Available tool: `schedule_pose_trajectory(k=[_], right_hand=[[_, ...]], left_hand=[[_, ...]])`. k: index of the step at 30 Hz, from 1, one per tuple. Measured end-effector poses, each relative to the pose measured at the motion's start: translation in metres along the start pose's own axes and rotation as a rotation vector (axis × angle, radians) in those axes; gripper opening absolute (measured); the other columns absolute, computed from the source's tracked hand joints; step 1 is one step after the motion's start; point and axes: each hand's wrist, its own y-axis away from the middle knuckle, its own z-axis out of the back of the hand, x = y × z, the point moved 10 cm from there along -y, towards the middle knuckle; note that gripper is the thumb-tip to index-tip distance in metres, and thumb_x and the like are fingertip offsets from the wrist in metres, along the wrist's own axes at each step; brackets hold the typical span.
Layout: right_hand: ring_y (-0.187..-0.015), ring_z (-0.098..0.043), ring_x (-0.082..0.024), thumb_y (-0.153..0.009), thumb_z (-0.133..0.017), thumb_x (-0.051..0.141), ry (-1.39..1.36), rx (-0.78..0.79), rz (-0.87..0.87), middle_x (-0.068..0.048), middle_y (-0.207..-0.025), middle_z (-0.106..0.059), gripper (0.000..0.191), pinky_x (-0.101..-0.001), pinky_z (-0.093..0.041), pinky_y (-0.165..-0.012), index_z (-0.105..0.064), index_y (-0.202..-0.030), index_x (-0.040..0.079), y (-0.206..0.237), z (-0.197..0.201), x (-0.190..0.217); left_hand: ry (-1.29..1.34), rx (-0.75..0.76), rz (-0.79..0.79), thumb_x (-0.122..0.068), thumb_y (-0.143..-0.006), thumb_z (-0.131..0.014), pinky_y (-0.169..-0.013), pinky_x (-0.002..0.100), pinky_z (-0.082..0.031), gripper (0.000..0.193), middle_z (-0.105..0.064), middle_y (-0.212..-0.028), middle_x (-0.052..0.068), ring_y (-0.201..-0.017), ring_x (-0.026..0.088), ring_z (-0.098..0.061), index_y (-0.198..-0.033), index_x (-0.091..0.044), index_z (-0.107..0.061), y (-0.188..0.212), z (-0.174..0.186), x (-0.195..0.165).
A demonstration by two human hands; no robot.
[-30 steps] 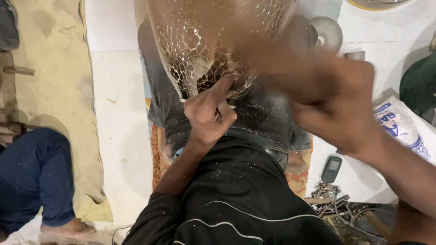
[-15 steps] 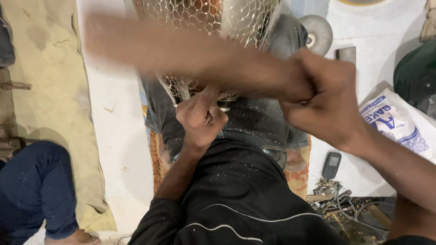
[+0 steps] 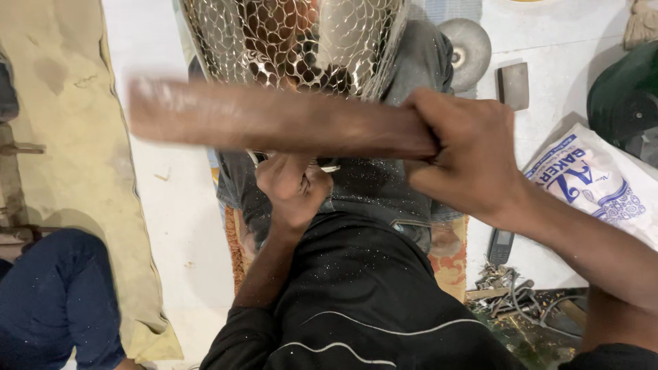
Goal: The person sits on the floor with a large engraved brass vase held between their legs and taps a small chisel against the vase surface using a wooden mallet, working the decorative pattern. They reposition the chisel along the pattern and briefly handle the chisel between strikes.
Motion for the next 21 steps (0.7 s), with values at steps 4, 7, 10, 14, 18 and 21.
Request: schedule_pose_trajectory(k=[4,7,10,14,18,21], right_hand=[[-0.055,-0.056,-0.018,-0.077,-0.070,0.010,0.061,0.014,0.000,-0.004,-0.067,-0.056,0.023,-0.0354,-0.041,-0.052,-0.054,-0.094,0.006,-0.001,-0.001,-0.003],[-0.052,-0.053,-0.019,-0.077,-0.073,0.011,0.059,-0.040,0.008,-0.004,-0.066,-0.055,0.024,-0.0353,-0.037,-0.047,-0.055,-0.092,0.007,-0.005,0.005,0.002],[-0.051,-0.052,-0.020,-0.075,-0.075,0.016,-0.054,-0.016,-0.048,-0.005,-0.064,-0.052,0.028,-0.0350,-0.036,-0.045,-0.051,-0.087,0.007,-0.007,0.004,0.003],[-0.052,-0.054,-0.022,-0.067,-0.076,0.014,0.309,0.091,-0.038,-0.006,-0.068,-0.057,0.033,-0.0406,-0.035,-0.048,-0.056,-0.091,0.006,-0.004,-0.002,0.008],[-0.064,-0.059,-0.023,-0.079,-0.072,0.011,-0.106,-0.035,-0.023,-0.008,-0.074,-0.054,0.029,-0.0392,-0.042,-0.058,-0.052,-0.099,0.005,-0.002,0.007,0.008],[-0.049,-0.056,-0.024,-0.070,-0.081,0.015,0.409,0.107,-0.017,-0.008,-0.064,-0.056,0.032,-0.0421,-0.040,-0.046,-0.054,-0.087,0.008,-0.004,-0.006,0.004]], left_hand=[[0.055,-0.031,0.028,0.004,-0.073,-0.056,-0.054,0.040,-0.041,0.037,-0.055,-0.069,0.009,-0.054,0.021,-0.052,-0.107,0.000,-0.071,-0.004,0.005,-0.004],[0.070,-0.043,0.015,0.005,-0.075,-0.057,-0.053,0.037,-0.043,0.041,-0.060,-0.072,0.009,-0.054,0.018,-0.054,-0.113,0.001,-0.070,-0.006,0.004,-0.009],[0.080,-0.056,0.002,0.005,-0.082,-0.057,-0.057,0.032,-0.051,0.047,-0.070,-0.088,0.012,-0.066,0.020,-0.063,-0.128,0.002,-0.064,-0.005,0.004,-0.010],[0.079,-0.048,0.000,0.003,-0.077,-0.059,-0.057,0.035,-0.047,0.051,-0.061,-0.077,0.009,-0.060,0.019,-0.058,-0.127,0.001,-0.065,0.002,0.002,-0.003],[0.072,-0.053,-0.022,0.003,-0.076,-0.057,-0.052,0.034,-0.044,0.053,-0.067,-0.080,0.011,-0.056,0.019,-0.053,-0.128,0.001,-0.065,0.008,-0.001,0.002],[0.058,-0.102,-0.030,0.003,-0.075,-0.062,-0.050,0.038,-0.034,0.036,-0.042,-0.057,0.002,-0.045,0.015,-0.042,-0.109,-0.006,-0.069,0.010,0.001,0.004]])
